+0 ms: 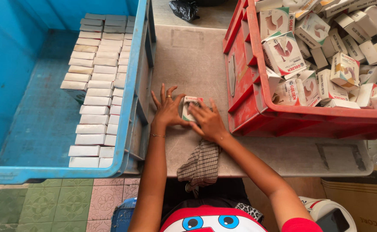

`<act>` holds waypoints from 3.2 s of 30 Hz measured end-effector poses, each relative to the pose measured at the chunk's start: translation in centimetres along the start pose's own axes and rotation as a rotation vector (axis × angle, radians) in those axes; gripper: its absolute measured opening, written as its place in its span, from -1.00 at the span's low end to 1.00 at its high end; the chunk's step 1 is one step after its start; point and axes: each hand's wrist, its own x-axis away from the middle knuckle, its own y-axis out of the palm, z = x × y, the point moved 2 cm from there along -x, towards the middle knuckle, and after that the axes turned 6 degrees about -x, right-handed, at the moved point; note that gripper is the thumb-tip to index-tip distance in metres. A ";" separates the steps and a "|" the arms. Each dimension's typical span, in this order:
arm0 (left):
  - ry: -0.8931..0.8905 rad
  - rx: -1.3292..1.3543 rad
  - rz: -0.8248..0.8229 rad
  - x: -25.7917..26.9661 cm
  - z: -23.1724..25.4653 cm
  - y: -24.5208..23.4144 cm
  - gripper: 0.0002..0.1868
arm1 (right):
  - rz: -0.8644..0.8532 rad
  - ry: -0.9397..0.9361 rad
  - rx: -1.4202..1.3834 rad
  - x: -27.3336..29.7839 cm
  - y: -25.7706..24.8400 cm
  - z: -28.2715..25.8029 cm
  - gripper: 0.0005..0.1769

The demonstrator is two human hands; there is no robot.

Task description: The person wipes individual small boxes with a cloth before placing them into a larger blue bin.

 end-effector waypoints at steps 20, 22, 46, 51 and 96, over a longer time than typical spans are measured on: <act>0.123 0.069 0.140 -0.1 0.7 0.4 0.13 | 0.064 0.191 0.149 -0.1 0.5 0.0 -0.45; 0.115 0.062 0.159 -0.9 0.3 0.3 0.09 | 0.100 0.237 0.194 -0.6 0.5 -0.2 -0.49; 0.127 0.155 0.179 -0.9 0.1 1.2 0.09 | 0.086 0.019 0.137 1.1 0.7 -0.2 -0.35; 0.112 0.152 0.141 -1.4 0.1 0.6 0.11 | 0.029 0.034 0.059 1.4 -1.3 -3.9 -0.33; 0.123 0.166 0.161 -1.7 -0.1 -0.1 -0.07 | 0.023 0.021 0.073 -1.4 0.6 -1.2 -0.33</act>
